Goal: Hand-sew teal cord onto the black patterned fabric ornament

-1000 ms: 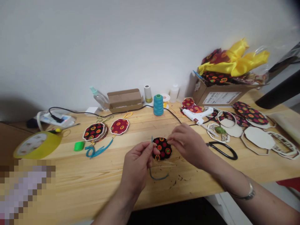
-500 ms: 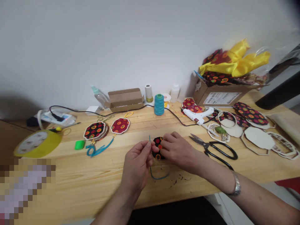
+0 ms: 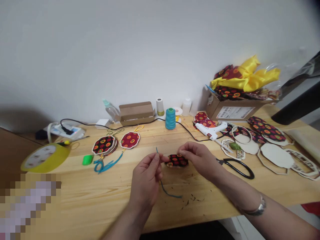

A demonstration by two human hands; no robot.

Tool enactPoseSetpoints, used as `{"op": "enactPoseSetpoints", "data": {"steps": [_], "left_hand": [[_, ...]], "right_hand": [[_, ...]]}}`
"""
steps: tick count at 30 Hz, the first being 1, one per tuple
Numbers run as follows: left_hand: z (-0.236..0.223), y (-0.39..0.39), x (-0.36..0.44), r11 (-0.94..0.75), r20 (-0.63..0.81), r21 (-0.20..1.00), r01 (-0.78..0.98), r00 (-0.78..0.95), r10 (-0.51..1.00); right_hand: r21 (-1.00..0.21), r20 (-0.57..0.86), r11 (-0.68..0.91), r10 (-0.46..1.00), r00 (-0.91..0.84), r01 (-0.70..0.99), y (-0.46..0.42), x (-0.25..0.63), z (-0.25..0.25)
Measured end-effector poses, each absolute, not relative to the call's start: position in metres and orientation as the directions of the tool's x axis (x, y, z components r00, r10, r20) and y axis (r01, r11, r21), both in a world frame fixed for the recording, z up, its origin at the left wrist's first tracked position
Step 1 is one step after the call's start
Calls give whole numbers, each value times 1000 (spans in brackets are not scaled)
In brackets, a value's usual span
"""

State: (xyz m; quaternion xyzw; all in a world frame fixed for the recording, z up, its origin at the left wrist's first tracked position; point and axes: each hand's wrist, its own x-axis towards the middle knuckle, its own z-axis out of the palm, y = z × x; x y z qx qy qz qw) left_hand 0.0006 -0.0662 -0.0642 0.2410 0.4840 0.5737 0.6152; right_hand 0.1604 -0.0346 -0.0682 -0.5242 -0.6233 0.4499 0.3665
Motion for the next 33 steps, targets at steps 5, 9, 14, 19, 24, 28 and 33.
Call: {"op": "enactPoseSetpoints", "data": {"steps": [5, 9, 14, 19, 24, 28, 33], "left_hand": [[-60, -63, 7, 212, -289, 861, -462, -101, 952], [-60, -61, 9, 213, -292, 855, -472, -100, 951], [-61, -61, 7, 210, -291, 850, -483, -99, 951], [-58, -59, 13, 218, -282, 862, -457, -76, 956], [-52, -51, 20, 191, -235, 906, -378, -73, 969], [-56, -47, 22, 203, -248, 905, -374, -78, 966], [-67, -46, 23, 262, -307, 857, -444, -32, 951]], "right_hand": [[-985, -102, -79, 984, -146, 154, -31, 160, -61], [-992, -125, -122, 977, -174, 27, -32, 161, -61], [-994, -92, -81, 983, -158, 75, -37, 161, -59], [-989, -136, -145, 976, -173, -43, -38, 156, -52], [-996, -87, -87, 988, -124, 6, -32, 148, -43], [-982, 39, 48, 998, -53, 181, -35, 143, -50], [-833, 314, 316, 946, -83, 455, -43, 140, -69]]}}
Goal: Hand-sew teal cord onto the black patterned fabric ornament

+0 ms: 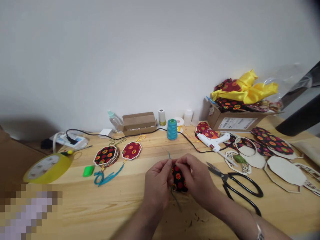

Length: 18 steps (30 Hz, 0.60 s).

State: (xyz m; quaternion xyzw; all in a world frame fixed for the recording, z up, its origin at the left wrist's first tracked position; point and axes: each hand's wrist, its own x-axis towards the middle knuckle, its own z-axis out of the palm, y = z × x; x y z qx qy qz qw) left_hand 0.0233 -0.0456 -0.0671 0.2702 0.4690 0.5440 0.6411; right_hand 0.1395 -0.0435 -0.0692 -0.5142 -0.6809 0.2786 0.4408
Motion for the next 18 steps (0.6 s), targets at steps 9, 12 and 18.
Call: {"op": "enactPoseSetpoints", "data": {"steps": [9, 12, 18], "left_hand": [[-71, -46, 18, 371, -380, 756, -539, 100, 920], [-72, -46, 17, 370, -376, 747, -552, 108, 920], [-71, -45, 17, 344, -363, 754, -559, 81, 928]], "right_hand": [[-617, 470, 529, 841, -267, 582, -48, 139, -79], [-621, 460, 521, 847, -266, 585, -49, 139, -80], [-628, 437, 510, 856, -276, 587, -51, 139, -82]]}}
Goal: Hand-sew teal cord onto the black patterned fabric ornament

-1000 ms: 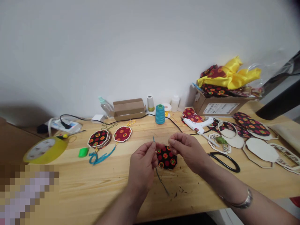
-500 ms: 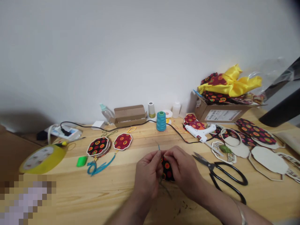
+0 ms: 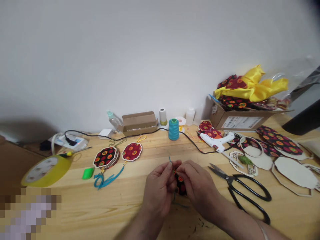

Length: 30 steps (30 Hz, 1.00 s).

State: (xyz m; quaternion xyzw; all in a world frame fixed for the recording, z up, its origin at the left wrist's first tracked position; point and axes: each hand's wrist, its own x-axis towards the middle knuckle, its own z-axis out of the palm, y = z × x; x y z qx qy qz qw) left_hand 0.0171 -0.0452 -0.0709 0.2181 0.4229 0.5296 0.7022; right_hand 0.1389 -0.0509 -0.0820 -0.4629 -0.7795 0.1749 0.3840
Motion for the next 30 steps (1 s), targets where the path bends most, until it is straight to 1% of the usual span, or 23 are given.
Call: {"op": "enactPoseSetpoints", "data": {"steps": [11, 19, 25, 28, 30], "left_hand": [[-65, -47, 19, 298, -352, 781, -550, 6, 936], [-65, -49, 19, 267, -323, 789, -553, -3, 947], [-65, -49, 19, 251, -304, 797, -549, -7, 953], [-68, -48, 18, 236, -288, 821, -520, -20, 957], [-71, -49, 18, 211, -255, 866, -453, -36, 966]], "right_hand": [[-643, 430, 512, 857, -285, 569, -51, 140, -84], [-632, 397, 505, 863, -313, 588, -53, 140, -82], [-623, 400, 519, 854, -331, 586, -52, 139, -80], [-668, 363, 471, 882, -300, 576, -49, 144, -74], [-726, 365, 416, 908, -206, 548, -46, 148, -69]]}}
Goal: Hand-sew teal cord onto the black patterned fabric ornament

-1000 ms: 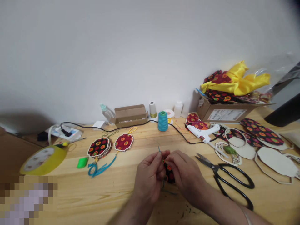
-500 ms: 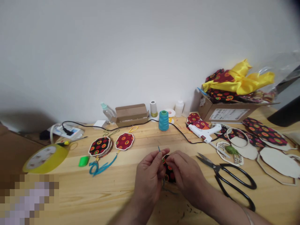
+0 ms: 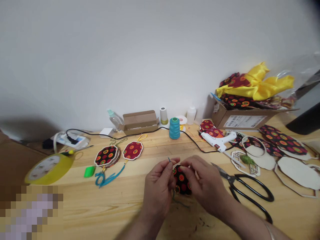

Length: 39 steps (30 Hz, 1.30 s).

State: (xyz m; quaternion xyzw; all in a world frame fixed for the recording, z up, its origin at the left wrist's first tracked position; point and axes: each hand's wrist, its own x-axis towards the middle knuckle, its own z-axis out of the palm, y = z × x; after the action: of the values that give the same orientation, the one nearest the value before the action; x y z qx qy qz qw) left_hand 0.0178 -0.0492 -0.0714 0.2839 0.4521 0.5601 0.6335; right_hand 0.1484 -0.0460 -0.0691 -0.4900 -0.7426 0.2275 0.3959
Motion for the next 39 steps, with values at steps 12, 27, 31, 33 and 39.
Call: {"op": "enactPoseSetpoints", "data": {"steps": [12, 27, 31, 33, 39], "left_hand": [[-71, -58, 19, 117, -115, 991, 57, -42, 993], [-69, -57, 21, 59, -66, 988, 144, 41, 997], [-72, -57, 20, 26, -33, 990, 138, 50, 998], [-74, -56, 20, -1, -8, 988, 153, 53, 999], [-79, -55, 19, -147, 118, 953, 267, 122, 986]], "right_hand": [[-998, -4, 9, 983, -183, 70, -34, 153, -57], [-997, -70, -71, 985, -155, -4, -36, 151, -60], [-995, -79, -87, 986, -149, -51, -34, 151, -61], [-994, -71, -80, 990, -122, -68, -32, 152, -62], [-984, -84, -91, 995, -49, -154, -29, 158, -60]]}}
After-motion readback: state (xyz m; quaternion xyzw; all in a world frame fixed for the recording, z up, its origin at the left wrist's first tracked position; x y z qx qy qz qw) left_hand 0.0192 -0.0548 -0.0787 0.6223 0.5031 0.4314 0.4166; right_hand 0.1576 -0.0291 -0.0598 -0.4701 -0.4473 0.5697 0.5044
